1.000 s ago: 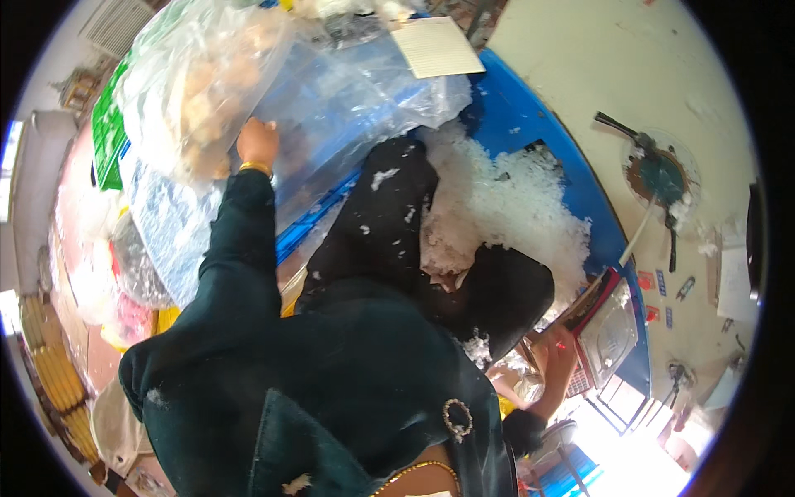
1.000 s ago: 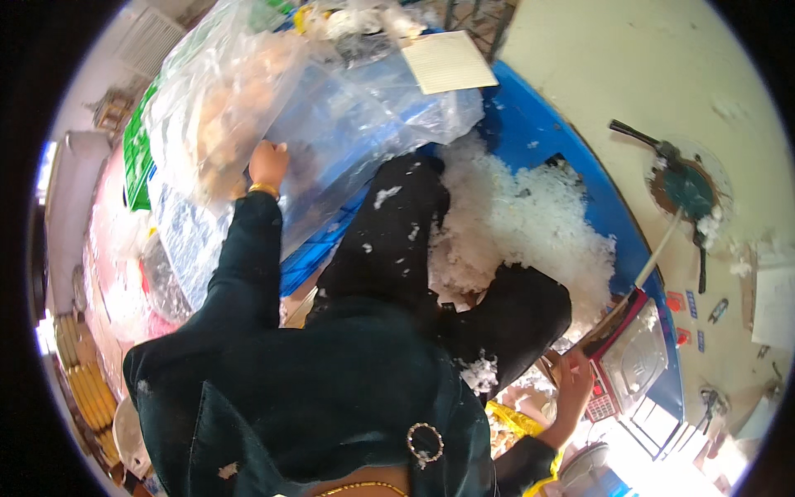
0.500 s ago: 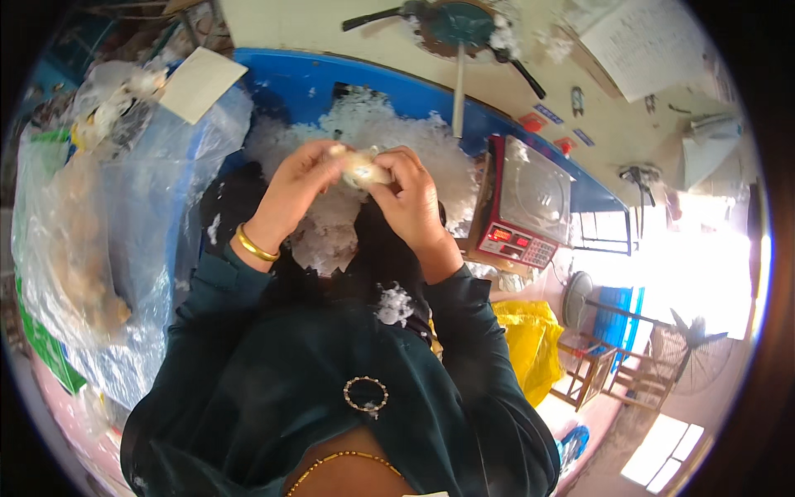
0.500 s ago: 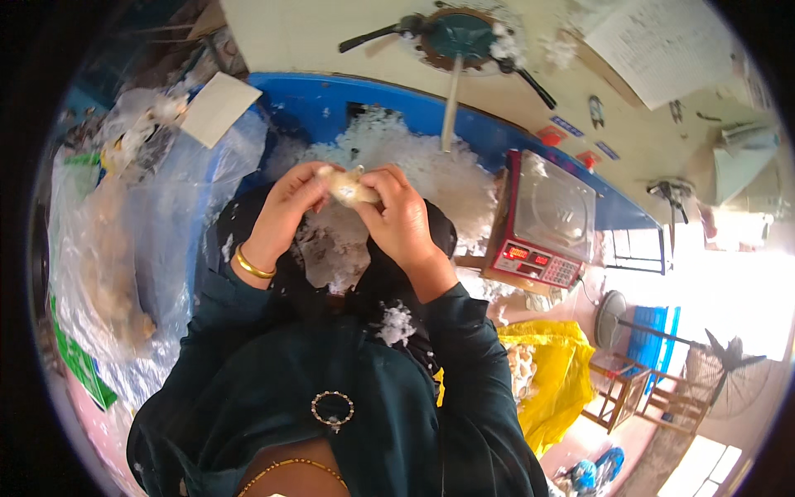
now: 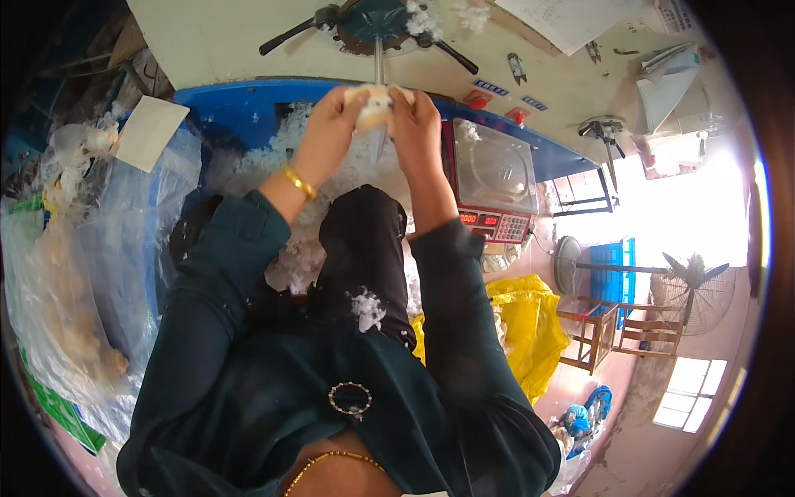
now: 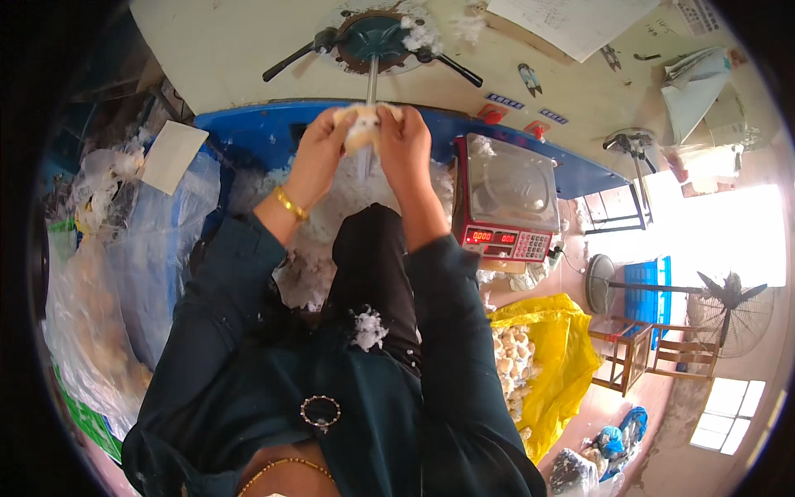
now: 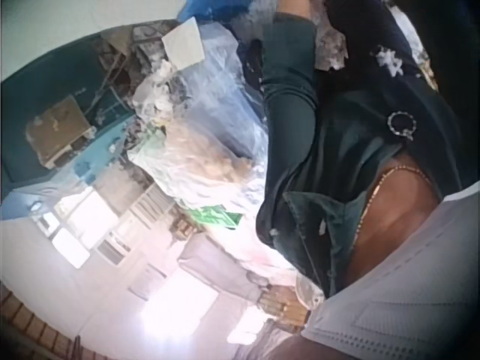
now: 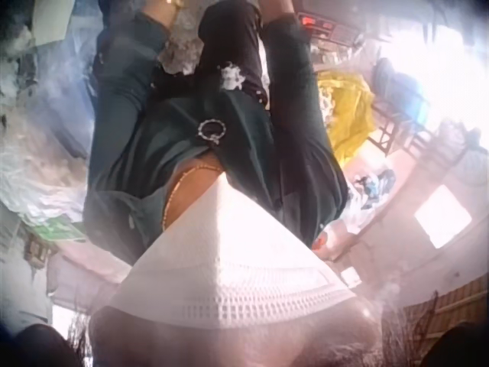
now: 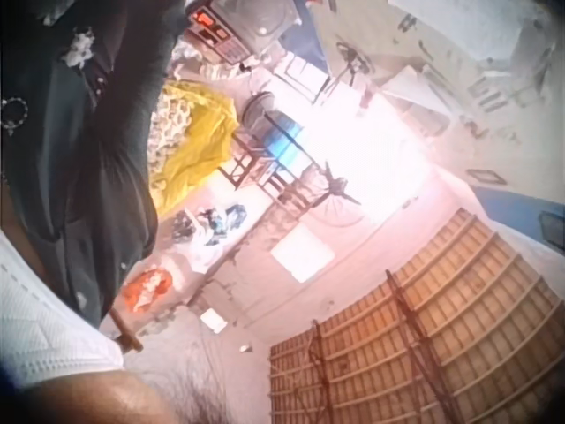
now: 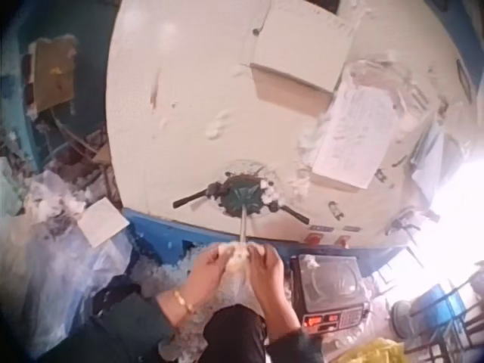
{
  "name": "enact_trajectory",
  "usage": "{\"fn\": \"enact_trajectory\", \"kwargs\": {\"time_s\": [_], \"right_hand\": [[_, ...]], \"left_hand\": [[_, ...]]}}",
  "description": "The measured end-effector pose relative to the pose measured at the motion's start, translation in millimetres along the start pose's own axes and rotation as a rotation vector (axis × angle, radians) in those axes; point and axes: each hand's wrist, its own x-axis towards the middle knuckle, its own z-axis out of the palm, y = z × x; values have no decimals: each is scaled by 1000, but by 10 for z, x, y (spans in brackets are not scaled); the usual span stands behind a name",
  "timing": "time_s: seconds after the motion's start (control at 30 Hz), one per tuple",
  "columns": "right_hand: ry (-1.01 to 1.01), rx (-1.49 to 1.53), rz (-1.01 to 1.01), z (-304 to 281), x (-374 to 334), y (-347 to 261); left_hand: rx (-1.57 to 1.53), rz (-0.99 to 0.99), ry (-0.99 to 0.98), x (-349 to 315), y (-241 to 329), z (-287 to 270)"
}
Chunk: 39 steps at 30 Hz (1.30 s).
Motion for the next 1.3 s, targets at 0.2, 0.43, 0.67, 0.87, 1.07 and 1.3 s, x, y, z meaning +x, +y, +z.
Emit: {"fn": "enact_trajectory", "kwargs": {"time_s": [0.2, 0.43, 0.67, 0.87, 1.07, 1.3], "right_hand": [[95, 186, -13, 257, 487, 202], [67, 70, -54, 108, -42, -28], [-74, 298, -25, -118, -194, 134], [34, 266, -75, 49, -354, 50], [11, 285, -23, 148, -488, -113], [-149, 134, 78, -350, -285, -186]], "left_hand": [[98, 110, 51, 477, -47, 54], [251, 66, -22, -297, 305, 127], [486, 331, -261, -395, 134, 217], [348, 345, -315, -404, 152, 64], [341, 264, -380, -463, 338, -77], [354, 184, -311, -370, 276, 324]]}}
